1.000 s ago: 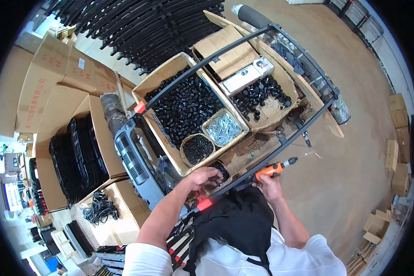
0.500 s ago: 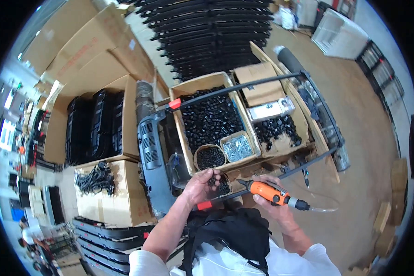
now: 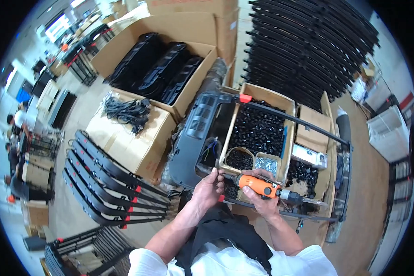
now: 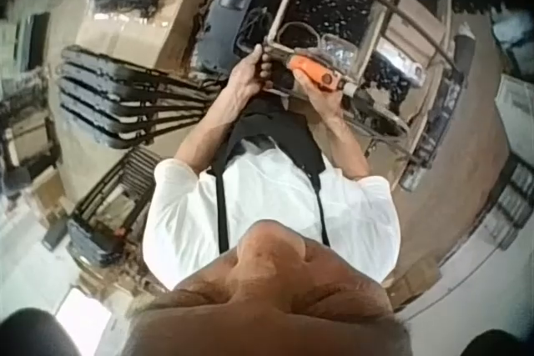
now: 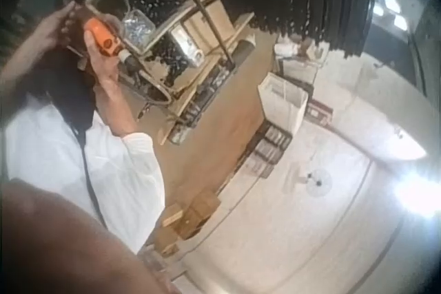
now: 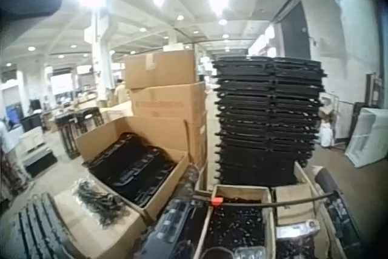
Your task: Assemble plastic housing onto a metal frame using a pneumatic screwdriver.
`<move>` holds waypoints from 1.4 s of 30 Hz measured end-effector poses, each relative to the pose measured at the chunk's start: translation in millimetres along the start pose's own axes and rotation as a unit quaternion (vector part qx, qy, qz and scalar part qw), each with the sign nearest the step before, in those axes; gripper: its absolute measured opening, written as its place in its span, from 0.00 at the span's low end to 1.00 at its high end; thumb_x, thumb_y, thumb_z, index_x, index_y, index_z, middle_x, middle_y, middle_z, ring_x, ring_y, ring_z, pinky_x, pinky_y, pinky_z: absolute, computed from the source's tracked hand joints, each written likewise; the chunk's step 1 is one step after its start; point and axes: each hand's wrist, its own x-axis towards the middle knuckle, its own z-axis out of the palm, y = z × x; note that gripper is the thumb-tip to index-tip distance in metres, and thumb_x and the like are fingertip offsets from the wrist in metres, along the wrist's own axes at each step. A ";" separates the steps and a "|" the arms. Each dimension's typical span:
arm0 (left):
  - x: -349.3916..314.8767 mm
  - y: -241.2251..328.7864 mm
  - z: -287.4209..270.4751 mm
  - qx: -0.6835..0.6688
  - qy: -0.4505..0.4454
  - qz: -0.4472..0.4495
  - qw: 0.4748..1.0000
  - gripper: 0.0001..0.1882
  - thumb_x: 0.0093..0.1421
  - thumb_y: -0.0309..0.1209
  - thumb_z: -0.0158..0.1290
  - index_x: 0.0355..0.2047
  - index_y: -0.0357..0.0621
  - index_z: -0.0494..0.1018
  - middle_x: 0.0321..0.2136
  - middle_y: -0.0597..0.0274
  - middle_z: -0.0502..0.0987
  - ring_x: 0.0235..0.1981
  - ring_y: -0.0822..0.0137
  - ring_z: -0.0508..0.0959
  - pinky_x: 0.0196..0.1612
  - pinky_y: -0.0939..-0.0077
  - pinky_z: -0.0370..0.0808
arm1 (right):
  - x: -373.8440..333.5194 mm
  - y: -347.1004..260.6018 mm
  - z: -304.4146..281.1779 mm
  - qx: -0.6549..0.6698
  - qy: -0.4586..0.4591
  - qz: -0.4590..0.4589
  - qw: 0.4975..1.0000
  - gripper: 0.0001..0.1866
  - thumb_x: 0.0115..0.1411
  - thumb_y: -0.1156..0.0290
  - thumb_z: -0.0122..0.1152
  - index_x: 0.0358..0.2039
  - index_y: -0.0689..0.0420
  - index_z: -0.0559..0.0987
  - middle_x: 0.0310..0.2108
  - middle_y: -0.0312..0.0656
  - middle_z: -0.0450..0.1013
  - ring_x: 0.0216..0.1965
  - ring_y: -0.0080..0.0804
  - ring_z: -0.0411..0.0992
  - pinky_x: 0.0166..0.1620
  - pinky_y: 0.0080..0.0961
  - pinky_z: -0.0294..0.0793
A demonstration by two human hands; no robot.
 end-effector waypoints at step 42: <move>81.5 212.6 -74.7 0.659 0.170 0.295 0.671 0.21 0.64 0.43 0.60 0.55 0.51 0.79 0.45 0.50 0.83 0.44 0.49 0.84 0.45 0.59 0.81 | 257.4 29.5 180.2 -0.185 -0.080 0.116 0.972 0.28 0.57 0.76 0.73 0.56 0.61 0.70 0.52 0.50 0.77 0.58 0.37 0.74 0.64 0.38 0.73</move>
